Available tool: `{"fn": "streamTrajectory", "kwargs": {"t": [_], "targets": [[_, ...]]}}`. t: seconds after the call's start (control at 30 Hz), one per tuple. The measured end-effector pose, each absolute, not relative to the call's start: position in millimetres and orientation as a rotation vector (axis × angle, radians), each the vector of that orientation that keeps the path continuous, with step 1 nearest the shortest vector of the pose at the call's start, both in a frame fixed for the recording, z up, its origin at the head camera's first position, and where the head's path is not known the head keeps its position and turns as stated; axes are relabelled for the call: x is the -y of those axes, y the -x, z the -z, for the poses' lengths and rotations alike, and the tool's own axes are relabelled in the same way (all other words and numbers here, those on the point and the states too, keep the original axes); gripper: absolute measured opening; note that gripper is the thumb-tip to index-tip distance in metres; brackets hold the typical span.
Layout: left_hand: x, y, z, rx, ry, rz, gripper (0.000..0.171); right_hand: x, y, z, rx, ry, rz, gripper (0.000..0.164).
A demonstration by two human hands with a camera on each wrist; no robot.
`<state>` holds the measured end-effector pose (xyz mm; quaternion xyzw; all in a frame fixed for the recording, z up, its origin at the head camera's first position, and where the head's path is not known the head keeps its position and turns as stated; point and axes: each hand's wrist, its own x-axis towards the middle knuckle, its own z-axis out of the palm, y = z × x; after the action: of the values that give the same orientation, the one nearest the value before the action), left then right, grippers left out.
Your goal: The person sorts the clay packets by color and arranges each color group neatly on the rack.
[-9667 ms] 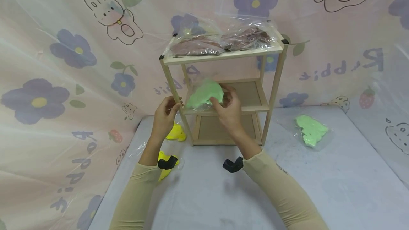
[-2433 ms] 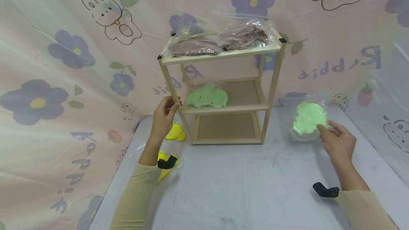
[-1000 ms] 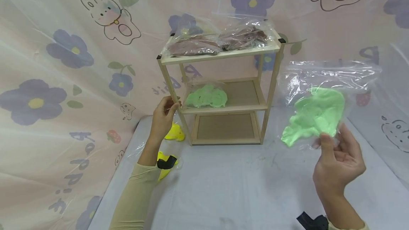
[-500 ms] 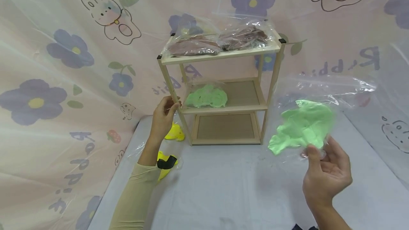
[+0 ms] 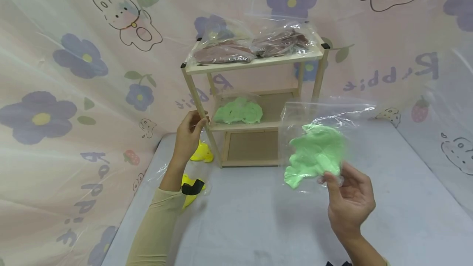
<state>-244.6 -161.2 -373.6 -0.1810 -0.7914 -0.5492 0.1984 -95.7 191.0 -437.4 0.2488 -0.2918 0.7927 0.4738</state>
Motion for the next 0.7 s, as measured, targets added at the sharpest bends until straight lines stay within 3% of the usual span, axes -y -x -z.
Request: {"fn": "streamTrajectory", "kwargs": {"t": [0.33,0.7], "targets": [[162,245,372,2.211,0.49,1.538,0.032,-182,115,446,1.138,-0.675,-1.922,0.041],[164,247,375,2.215,0.535,1.511,0.032,-175,144,424,1.222,-0.64,-1.929,0.041]]}}
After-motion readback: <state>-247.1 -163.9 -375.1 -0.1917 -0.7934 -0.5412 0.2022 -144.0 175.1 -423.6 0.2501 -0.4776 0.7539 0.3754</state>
